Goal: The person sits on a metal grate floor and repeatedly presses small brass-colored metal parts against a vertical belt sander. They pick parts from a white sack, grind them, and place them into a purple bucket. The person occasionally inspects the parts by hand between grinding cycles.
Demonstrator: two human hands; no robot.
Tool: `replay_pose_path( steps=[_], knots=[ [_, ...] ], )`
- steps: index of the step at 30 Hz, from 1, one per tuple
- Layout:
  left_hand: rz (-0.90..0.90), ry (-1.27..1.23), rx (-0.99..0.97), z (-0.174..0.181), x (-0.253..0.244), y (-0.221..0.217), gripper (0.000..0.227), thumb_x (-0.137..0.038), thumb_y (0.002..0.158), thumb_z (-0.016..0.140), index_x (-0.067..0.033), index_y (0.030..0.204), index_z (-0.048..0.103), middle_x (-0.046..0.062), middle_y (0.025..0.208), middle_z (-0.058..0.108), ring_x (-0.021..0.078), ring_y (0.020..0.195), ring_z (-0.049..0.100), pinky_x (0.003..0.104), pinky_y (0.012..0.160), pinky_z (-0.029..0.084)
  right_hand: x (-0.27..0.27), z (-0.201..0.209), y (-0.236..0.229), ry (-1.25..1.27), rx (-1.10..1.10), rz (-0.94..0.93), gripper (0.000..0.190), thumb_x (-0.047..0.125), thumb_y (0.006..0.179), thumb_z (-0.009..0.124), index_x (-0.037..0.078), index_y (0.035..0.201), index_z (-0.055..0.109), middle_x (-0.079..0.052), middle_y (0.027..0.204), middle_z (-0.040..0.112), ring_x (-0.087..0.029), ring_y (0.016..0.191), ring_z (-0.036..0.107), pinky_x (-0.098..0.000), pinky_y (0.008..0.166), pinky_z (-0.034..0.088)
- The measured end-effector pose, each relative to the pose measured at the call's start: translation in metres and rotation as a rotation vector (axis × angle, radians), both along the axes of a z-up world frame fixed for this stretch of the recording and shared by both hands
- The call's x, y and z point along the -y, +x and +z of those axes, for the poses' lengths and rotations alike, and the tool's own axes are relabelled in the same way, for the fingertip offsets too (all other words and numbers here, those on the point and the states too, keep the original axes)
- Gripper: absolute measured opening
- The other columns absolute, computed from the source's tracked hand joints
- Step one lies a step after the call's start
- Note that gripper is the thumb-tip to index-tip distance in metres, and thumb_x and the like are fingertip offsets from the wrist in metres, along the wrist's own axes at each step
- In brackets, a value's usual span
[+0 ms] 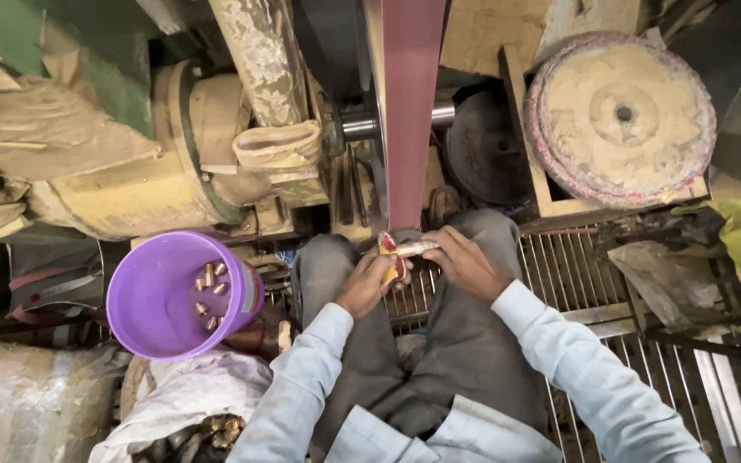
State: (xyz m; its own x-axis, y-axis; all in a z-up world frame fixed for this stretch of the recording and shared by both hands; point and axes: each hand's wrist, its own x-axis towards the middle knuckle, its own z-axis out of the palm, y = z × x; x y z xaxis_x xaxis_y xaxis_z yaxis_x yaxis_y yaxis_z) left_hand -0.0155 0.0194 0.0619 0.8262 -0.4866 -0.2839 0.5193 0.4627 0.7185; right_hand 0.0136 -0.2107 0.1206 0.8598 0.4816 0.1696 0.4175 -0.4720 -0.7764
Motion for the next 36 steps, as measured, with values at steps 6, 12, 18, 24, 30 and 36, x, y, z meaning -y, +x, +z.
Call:
replay_pose_path(
  steps=[6, 12, 18, 24, 30, 36],
  knots=[
    [0.145, -0.068, -0.165, -0.010, 0.011, 0.012, 0.026, -0.018, 0.106, 0.050, -0.0002, 0.123, 0.056, 0.009, 0.098, 0.062, 0.0165, 0.081, 0.059, 0.030, 0.068, 0.048, -0.006, -0.014, 0.016, -0.032, -0.026, -0.071, 0.021, 0.015, 0.100, 0.064, 0.004, 0.118, 0.063, -0.018, 0.102, 0.066, -0.041, 0.096, 0.065, -0.0457, 0.078, 0.053],
    [0.180, -0.067, -0.162, -0.019, 0.015, 0.016, 0.024, -0.018, 0.106, 0.051, -0.0014, 0.121, 0.056, 0.010, 0.098, 0.063, 0.0169, 0.079, 0.058, 0.030, 0.065, 0.047, -0.008, -0.023, 0.027, -0.021, -0.036, -0.061, 0.017, 0.015, 0.100, 0.062, 0.001, 0.111, 0.063, -0.020, 0.098, 0.067, -0.043, 0.093, 0.067, -0.0471, 0.075, 0.053],
    [0.182, -0.072, -0.178, -0.023, 0.017, 0.017, 0.024, -0.021, 0.107, 0.053, -0.0024, 0.122, 0.055, 0.010, 0.099, 0.063, 0.0170, 0.080, 0.059, 0.031, 0.066, 0.047, 0.004, -0.054, 0.037, 0.010, -0.121, -0.020, 0.023, 0.023, 0.104, 0.059, 0.000, 0.104, 0.063, -0.018, 0.089, 0.068, -0.037, 0.083, 0.069, -0.0412, 0.070, 0.053],
    [0.176, -0.066, -0.174, -0.002, 0.016, 0.016, 0.027, -0.024, 0.107, 0.052, -0.0037, 0.124, 0.055, 0.008, 0.098, 0.065, 0.0151, 0.079, 0.058, 0.029, 0.065, 0.047, 0.016, -0.054, 0.062, 0.230, -1.039, 0.053, 0.041, 0.040, 0.110, 0.056, 0.003, 0.094, 0.066, 0.001, 0.063, 0.045, -0.011, 0.052, 0.042, -0.0282, 0.046, 0.037],
    [0.291, 0.456, 0.073, 0.049, -0.001, -0.033, 0.021, -0.026, 0.103, 0.060, -0.0067, 0.107, 0.066, 0.002, 0.089, 0.063, 0.0108, 0.074, 0.058, 0.030, 0.062, 0.053, -0.001, 0.006, -0.016, 0.100, -0.871, 0.146, 0.033, 0.042, 0.101, 0.055, 0.009, 0.102, 0.064, 0.005, 0.067, 0.056, -0.003, 0.053, 0.051, -0.0247, 0.047, 0.043],
    [0.226, 0.816, 0.375, 0.093, -0.040, -0.092, 0.020, -0.025, 0.100, 0.063, -0.0056, 0.097, 0.066, 0.002, 0.075, 0.065, 0.0088, 0.066, 0.061, 0.025, 0.062, 0.050, -0.041, 0.037, -0.076, 0.649, -1.622, 0.405, 0.033, 0.031, 0.112, 0.054, -0.002, 0.108, 0.058, 0.006, 0.062, 0.044, -0.004, 0.048, 0.038, -0.0231, 0.042, 0.031]
  ],
)
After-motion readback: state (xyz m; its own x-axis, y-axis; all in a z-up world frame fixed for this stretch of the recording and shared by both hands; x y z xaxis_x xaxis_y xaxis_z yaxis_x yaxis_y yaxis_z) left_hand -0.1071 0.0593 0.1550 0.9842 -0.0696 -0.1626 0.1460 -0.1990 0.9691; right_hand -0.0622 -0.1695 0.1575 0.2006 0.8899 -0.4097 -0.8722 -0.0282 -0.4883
